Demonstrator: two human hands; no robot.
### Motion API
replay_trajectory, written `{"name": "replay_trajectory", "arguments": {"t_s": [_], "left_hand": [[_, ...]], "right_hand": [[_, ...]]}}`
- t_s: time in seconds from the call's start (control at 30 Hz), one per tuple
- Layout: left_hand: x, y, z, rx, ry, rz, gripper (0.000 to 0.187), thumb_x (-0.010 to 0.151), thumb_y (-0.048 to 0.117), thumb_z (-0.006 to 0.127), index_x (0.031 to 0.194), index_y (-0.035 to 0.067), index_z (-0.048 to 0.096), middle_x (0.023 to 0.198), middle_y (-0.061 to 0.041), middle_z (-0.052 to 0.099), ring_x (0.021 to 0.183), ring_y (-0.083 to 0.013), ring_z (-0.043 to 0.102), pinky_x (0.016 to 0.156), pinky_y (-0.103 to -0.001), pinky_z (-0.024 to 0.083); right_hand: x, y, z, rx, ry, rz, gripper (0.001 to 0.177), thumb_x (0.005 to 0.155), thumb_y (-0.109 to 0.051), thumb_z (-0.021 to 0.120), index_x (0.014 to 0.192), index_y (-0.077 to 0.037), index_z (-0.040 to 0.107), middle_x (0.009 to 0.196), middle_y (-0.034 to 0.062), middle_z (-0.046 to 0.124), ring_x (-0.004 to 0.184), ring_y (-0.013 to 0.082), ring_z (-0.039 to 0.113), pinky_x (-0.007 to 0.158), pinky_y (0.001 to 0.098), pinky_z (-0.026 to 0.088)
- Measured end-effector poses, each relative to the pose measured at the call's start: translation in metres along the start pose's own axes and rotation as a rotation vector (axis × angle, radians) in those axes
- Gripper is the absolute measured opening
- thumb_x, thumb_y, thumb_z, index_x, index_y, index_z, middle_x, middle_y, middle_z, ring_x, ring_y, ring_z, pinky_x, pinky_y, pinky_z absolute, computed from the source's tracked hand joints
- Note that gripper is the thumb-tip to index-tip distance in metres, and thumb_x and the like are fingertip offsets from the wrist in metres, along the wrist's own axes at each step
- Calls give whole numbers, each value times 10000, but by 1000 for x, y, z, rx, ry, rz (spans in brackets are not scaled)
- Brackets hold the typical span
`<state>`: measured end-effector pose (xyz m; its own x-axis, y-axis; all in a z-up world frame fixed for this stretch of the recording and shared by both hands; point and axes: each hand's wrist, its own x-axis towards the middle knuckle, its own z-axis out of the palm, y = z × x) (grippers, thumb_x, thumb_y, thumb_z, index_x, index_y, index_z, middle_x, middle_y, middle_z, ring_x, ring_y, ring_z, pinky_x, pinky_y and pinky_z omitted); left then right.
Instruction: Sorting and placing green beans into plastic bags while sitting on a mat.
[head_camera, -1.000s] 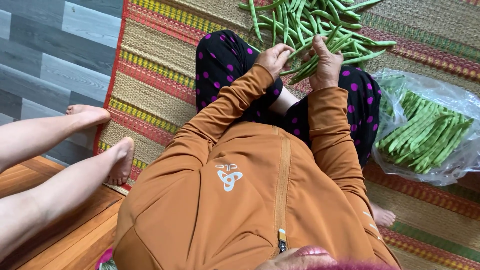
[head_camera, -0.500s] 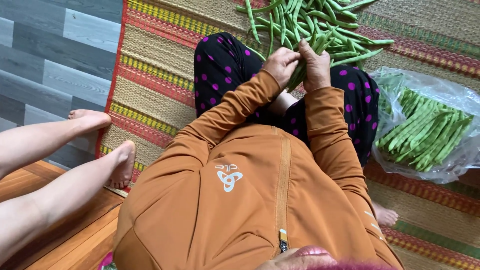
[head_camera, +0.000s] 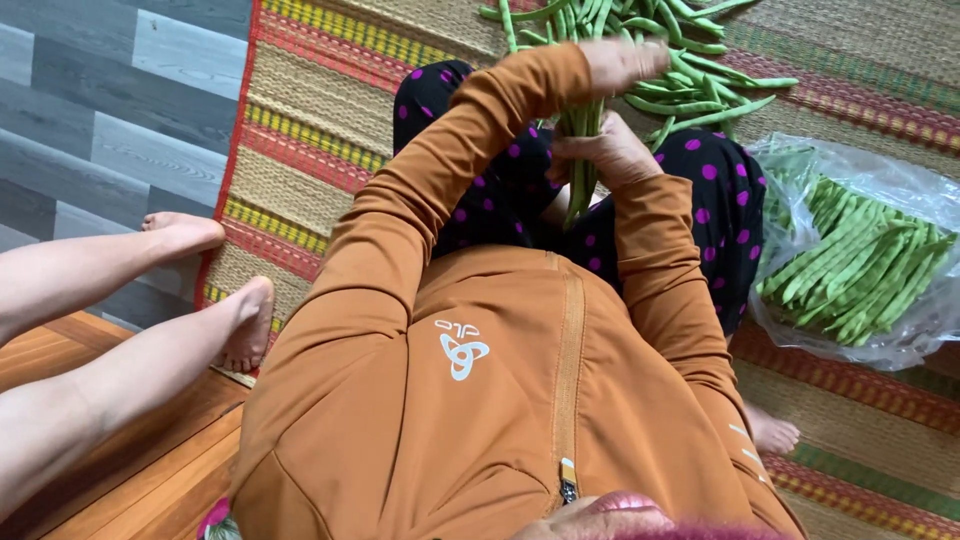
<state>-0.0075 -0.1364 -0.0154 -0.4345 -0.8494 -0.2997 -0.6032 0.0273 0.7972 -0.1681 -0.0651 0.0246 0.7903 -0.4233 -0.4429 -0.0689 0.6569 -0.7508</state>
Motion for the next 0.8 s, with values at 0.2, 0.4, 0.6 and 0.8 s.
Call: {"name": "replay_trajectory", "arguments": {"t_s": [0.2,0.4,0.6,0.8], "left_hand": [[-38,68,-21,-111,-61,-471,1256,652,910,195,1511,28,446,1469,-269,518,1309,-429,574,998,-637,514],[26,-128,0,164,961,-194,339,823,501,655,811,188,783,643,-32,753,506,-239,651,489,-386,534],[22,-25,70,617,167,-459,646,885,336,765,1456,224,484,1530,-35,447,1375,-244,426,1106,-522,408],[44,-83,113,768,603,-176,656,796,472,764,1382,264,556,1175,21,627,1013,-209,588,858,-425,397]], "right_hand": [[-9,-15,7,-63,44,-11,132,826,-49,740,900,-42,631,707,82,648,518,214,642,505,284,548],[5,-12,-37,530,270,-266,176,935,-79,707,1096,-83,635,782,52,625,625,177,604,598,317,501],[10,0,-86,817,61,-463,83,1050,-195,639,1076,-119,622,818,-10,576,703,126,595,627,294,470],[7,-5,-75,745,0,-380,115,1038,-214,654,1108,-126,633,839,-3,582,726,158,597,631,321,450]]}}
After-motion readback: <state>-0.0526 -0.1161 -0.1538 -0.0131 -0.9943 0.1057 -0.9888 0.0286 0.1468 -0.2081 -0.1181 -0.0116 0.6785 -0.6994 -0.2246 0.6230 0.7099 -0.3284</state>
